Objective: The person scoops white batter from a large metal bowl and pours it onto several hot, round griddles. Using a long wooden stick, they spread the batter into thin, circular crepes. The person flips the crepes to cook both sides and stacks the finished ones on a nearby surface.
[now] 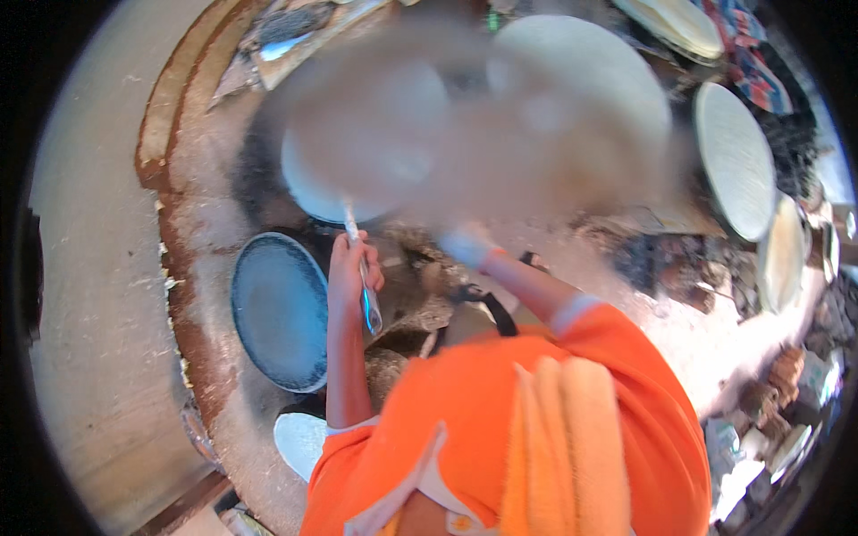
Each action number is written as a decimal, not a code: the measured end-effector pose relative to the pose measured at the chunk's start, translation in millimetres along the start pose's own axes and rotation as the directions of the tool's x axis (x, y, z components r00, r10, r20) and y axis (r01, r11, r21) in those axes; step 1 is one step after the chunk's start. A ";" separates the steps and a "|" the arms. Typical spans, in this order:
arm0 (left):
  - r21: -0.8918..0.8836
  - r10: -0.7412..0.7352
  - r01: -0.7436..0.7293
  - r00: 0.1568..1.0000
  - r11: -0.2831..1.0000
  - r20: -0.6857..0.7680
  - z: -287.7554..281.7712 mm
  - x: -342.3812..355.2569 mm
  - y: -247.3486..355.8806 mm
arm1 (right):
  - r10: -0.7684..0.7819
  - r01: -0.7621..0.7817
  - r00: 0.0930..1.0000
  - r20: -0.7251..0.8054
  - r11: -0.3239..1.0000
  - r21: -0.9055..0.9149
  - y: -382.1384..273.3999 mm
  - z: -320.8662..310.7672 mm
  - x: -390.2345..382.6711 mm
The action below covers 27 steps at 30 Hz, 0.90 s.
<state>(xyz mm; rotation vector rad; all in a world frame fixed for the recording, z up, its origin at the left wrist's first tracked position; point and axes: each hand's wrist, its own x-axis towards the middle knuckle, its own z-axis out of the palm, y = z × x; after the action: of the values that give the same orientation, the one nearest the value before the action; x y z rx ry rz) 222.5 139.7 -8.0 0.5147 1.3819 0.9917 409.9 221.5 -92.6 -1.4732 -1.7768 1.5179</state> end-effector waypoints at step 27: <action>-0.766 0.517 -0.448 0.837 0.460 -0.179 -75.5 -253.1 -107.8 | -0.083 0.046 0.939 0.332 0.992 0.118 24.2 95.3 16.7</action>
<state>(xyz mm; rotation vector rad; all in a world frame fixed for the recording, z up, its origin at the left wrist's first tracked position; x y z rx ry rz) 206.2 -141.8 35.6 0.2499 0.5659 1.9089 338.0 186.7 -152.4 -1.1426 -1.8695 1.8904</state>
